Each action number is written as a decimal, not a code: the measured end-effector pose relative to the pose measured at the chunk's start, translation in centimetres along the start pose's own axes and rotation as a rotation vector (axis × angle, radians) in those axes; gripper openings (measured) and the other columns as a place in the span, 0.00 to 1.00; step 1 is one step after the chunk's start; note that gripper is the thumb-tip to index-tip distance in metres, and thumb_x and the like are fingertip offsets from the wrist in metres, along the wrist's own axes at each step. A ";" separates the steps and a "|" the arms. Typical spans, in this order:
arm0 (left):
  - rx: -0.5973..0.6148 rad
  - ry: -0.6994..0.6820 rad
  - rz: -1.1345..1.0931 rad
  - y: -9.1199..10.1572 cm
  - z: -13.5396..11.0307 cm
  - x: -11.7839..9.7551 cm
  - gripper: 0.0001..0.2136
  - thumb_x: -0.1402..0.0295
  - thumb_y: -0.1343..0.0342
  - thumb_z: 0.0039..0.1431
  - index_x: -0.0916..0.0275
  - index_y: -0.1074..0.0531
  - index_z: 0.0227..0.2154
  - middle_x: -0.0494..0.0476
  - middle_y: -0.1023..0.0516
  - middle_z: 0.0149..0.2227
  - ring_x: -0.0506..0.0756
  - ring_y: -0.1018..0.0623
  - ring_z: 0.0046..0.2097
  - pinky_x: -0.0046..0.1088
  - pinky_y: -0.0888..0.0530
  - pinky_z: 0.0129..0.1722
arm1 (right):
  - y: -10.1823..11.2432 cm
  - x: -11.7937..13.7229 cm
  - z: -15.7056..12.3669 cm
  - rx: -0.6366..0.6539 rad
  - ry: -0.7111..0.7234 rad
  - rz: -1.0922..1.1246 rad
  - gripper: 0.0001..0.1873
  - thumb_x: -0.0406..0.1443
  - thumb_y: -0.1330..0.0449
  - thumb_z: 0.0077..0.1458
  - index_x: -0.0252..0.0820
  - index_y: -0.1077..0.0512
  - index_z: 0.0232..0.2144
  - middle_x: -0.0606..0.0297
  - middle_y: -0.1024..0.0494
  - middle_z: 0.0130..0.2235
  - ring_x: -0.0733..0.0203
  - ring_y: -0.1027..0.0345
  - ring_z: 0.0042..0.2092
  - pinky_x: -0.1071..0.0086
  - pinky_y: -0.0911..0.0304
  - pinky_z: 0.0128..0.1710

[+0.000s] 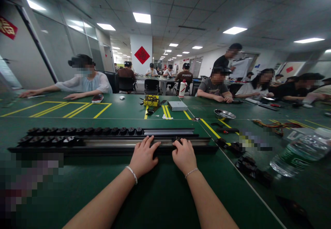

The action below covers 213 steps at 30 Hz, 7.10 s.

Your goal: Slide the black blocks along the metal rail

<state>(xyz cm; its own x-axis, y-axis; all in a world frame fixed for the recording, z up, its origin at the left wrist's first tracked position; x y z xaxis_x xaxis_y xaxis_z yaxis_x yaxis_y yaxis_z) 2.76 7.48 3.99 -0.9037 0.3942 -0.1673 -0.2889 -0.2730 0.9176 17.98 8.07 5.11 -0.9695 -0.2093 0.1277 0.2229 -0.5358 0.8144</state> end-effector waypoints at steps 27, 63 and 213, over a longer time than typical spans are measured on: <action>0.016 0.011 -0.046 -0.1 0.0 -0.1 0.27 0.61 0.47 0.47 0.50 0.41 0.53 0.56 0.48 0.62 0.62 0.51 0.62 0.43 0.45 0.55 | -0.3 -0.6 0.0 -0.009 0.008 -0.024 0.14 0.30 0.48 0.45 0.43 0.28 0.35 0.59 0.33 0.40 0.56 0.38 0.41 0.63 0.41 0.43; 0.018 0.016 -0.059 0.2 0.0 -0.1 0.25 0.64 0.48 0.48 0.50 0.39 0.52 0.55 0.46 0.62 0.61 0.50 0.62 0.43 0.45 0.55 | 0.4 0.4 -0.8 -0.072 0.029 -0.118 0.19 0.36 0.46 0.47 0.44 0.29 0.44 0.55 0.33 0.45 0.48 0.43 0.52 0.54 0.46 0.50; -0.054 -0.028 -0.010 -0.2 0.0 0.0 0.25 0.64 0.47 0.48 0.49 0.40 0.52 0.58 0.45 0.61 0.61 0.47 0.62 0.42 0.44 0.54 | -0.6 -1.6 -0.7 0.015 -0.171 -0.091 0.24 0.25 0.48 0.45 0.45 0.28 0.44 0.56 0.35 0.43 0.53 0.42 0.47 0.63 0.45 0.47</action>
<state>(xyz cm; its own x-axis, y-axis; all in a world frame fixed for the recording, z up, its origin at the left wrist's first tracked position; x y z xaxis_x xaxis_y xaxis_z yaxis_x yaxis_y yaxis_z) 2.78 7.54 3.76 -0.8918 0.4213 -0.1651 -0.3148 -0.3156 0.8952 19.50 8.16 4.03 -0.9891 -0.0180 0.1462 0.1331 -0.5338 0.8351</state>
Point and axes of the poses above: each hand's wrist, its own z-axis towards the middle knuckle, its own y-axis out of the back of the hand, x = y × z, the point moved 9 cm from there along z, towards the middle knuckle
